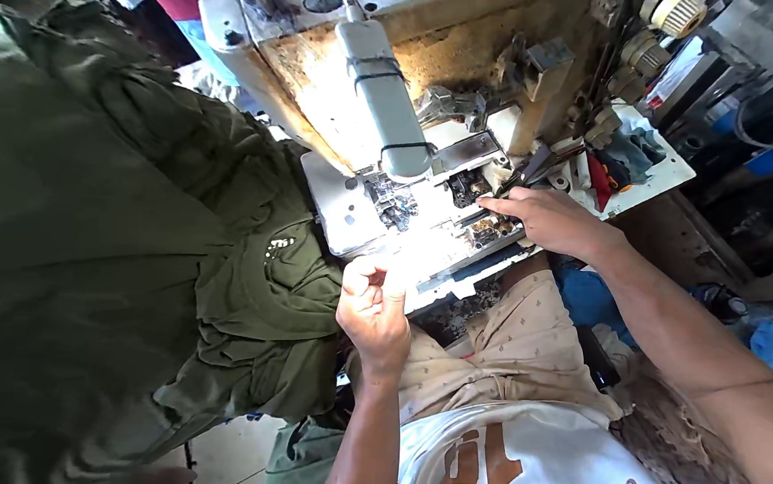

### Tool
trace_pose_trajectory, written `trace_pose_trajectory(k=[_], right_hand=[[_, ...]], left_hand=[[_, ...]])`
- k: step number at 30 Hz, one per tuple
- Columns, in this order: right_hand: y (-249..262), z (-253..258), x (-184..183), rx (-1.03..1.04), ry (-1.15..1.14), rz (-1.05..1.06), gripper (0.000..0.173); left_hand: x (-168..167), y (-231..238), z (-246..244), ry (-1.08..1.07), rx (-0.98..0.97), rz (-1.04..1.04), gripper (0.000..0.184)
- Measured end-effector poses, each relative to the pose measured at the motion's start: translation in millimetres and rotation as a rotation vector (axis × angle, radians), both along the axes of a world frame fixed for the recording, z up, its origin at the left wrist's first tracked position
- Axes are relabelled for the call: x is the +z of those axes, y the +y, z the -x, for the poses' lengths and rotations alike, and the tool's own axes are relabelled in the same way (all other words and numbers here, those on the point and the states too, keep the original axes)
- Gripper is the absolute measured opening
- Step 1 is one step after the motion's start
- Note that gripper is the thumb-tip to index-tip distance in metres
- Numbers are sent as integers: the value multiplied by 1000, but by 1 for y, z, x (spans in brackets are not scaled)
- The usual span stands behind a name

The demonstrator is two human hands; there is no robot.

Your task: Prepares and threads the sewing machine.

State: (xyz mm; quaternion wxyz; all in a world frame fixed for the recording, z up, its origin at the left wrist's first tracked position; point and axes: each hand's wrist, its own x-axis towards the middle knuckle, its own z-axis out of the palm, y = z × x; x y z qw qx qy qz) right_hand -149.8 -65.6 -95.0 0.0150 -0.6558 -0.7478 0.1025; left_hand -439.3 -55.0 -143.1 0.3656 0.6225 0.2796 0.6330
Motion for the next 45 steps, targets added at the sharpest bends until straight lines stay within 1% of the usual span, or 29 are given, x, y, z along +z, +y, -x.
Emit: trace_pose_trajectory(k=[6,10,12,14,17,18,20,22,25,28,32,33,35,37,39,42,43,45], right_hand=[[5,1,8,35,-83,78,80],[9,4,11,69,-115,118,77],[7,4,10,56,-97,103,76],[-5,-3,0,36,-9,-30,68],[-43,-22,-19,-66,205,-320,41],[-56,-30,-23,-127,262,-376,37],[-80,-47,-28,-268,342,-459,33],[-96,-60,-30,-382,369,-506,33],[-107,-69,-31,-440,352,-499,30],[-96,-73,-30,-464,317,-495,24],[-75,-76,-26,-521,285,-561,22],[-71,-74,-26,-513,298,-568,22],[-63,-65,-28,-430,352,-531,21],[-56,-53,-37,-327,375,-484,18],[-52,-43,-45,-280,371,-446,18],[-55,-36,-58,-200,347,-351,25],[-57,-35,-62,-191,342,-352,24],[-61,-38,-67,-189,312,-392,18]], left_hand=[[-10,1,1,39,-12,34,11],[-10,1,-8,61,-16,51,10],[-7,1,-11,118,-28,52,10],[-3,1,-9,197,-51,48,8],[-6,0,2,287,-60,37,9],[-9,0,7,309,-59,40,10],[-14,1,15,337,-52,63,12],[-17,5,18,348,-50,85,12],[-17,10,14,354,-59,95,11],[-11,11,7,342,-75,68,9],[-4,7,3,322,-65,23,8],[-3,6,5,327,-56,22,8],[-4,2,10,333,-44,23,8],[-6,0,16,332,-40,27,8],[-7,-3,19,341,-26,35,8],[-7,-6,18,330,-19,42,9],[-7,-7,17,328,-19,40,9],[-8,-6,13,326,-21,38,9]])
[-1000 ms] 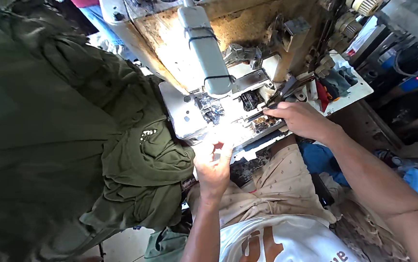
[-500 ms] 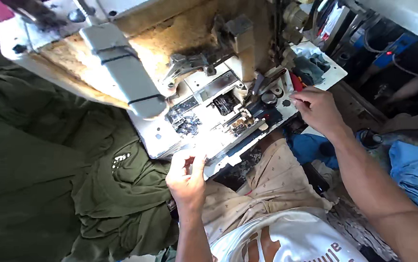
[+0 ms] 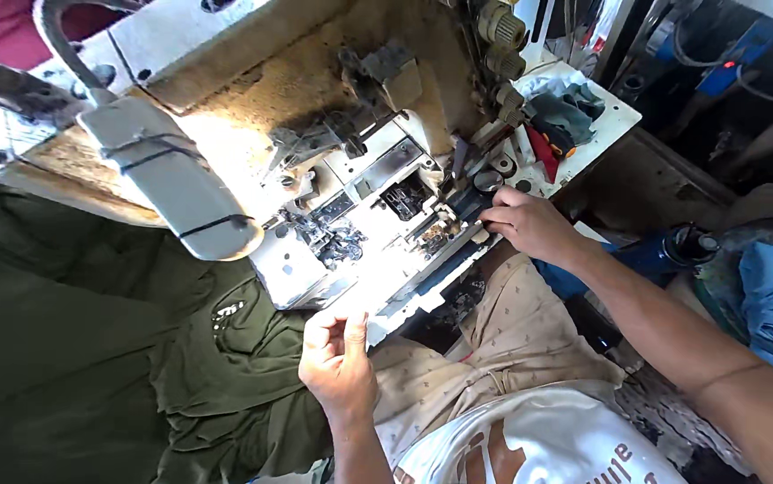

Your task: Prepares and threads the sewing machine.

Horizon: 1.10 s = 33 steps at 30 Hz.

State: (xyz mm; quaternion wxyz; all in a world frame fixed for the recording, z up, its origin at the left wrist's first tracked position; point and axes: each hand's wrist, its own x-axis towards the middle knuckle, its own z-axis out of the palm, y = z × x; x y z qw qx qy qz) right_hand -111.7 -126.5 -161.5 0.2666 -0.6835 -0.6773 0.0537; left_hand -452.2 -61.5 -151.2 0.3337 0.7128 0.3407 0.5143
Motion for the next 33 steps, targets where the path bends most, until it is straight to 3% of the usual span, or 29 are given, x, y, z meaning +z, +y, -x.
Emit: trace_pose_trajectory(k=[7,13,18,20,22,28,33], right_hand=[[-5,-8,9,-77,-116,31,16],[9,3,-3,-31,-106,-146,20],[39,9,9,76,-242,56,29],[43,8,11,96,-274,59,16],[41,4,12,99,-260,14,15],[32,-17,8,-94,-199,-96,24],[29,-19,7,-103,-222,-120,19]], left_hand=[[-3,1,-10,-17,-30,1,9],[-3,2,-6,-19,-7,-15,9],[-5,-1,-2,-13,0,1,9],[-6,-2,0,2,7,3,8],[-8,-3,4,4,9,9,9],[-15,-2,3,-16,3,34,9],[-11,2,-2,-32,-25,12,8]])
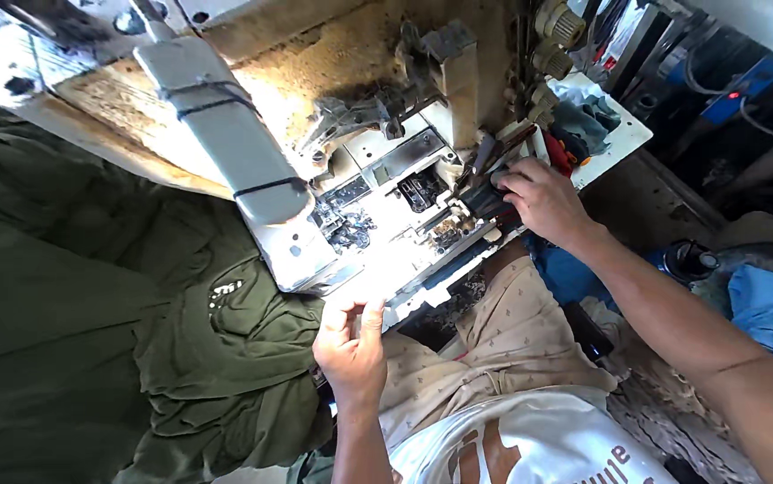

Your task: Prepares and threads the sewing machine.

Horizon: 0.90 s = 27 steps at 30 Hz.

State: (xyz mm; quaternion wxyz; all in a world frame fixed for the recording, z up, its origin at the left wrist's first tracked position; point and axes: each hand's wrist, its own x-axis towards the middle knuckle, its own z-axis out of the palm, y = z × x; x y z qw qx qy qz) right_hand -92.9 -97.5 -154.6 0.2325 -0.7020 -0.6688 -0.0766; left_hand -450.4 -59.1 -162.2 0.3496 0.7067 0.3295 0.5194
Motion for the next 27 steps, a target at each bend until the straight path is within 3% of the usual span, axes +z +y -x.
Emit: trace_pose_trajectory(k=[2,6,16,24,27], right_hand=[[-2,8,5,-15,-12,21,22],[2,23,6,144,-9,135,26],[4,20,13,205,-194,254,4],[2,2,8,385,-235,105,24],[-9,0,23,345,-263,176,20]], left_hand=[[1,0,0,-14,7,-6,9],[-2,-4,0,-6,20,5,9],[-4,-7,1,7,11,22,10],[-1,-8,-4,0,21,22,10],[8,-7,-3,-21,20,38,8]])
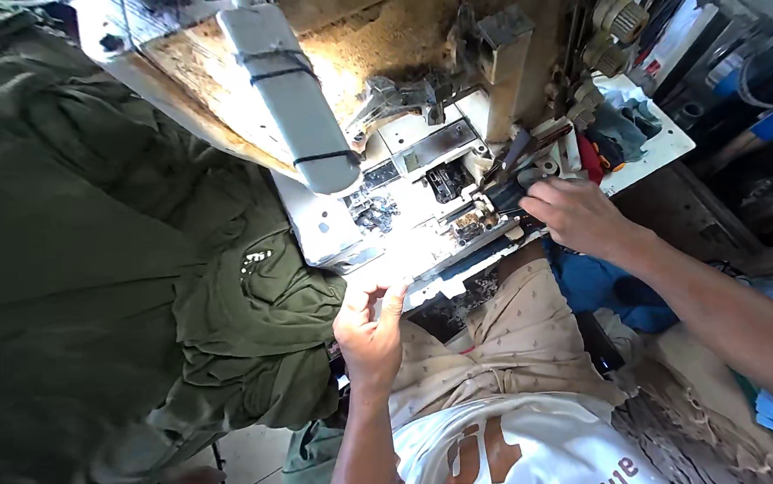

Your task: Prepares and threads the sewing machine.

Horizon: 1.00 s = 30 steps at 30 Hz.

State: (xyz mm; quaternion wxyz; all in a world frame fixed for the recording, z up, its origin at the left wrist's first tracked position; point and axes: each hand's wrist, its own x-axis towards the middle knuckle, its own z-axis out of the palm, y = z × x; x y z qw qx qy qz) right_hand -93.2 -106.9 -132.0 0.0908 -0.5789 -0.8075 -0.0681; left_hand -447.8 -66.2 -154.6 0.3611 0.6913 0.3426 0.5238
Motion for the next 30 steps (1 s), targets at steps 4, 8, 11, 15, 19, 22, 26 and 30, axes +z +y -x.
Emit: trace_pose_trajectory(k=[4,8,11,15,19,22,26,30], right_hand=[[-18,-8,5,-82,-39,4,22],[-30,-25,0,-173,11,12,31],[-48,-40,6,-288,149,21,30],[-78,-54,10,-466,580,65,25],[-98,-23,-10,-316,1282,156,21],[-91,36,-14,-27,1691,274,21],[-72,108,-9,289,1946,479,27],[-49,164,8,408,2036,654,26]], left_hand=[[8,2,0,-24,12,27,7],[11,7,-7,-38,-4,18,7],[14,7,-7,-1,23,21,8],[23,11,-11,52,24,39,7],[34,14,-20,96,-9,40,9],[36,18,-24,122,-11,74,9],[35,17,-21,-12,-22,146,8],[26,14,-10,-176,-55,239,10]])
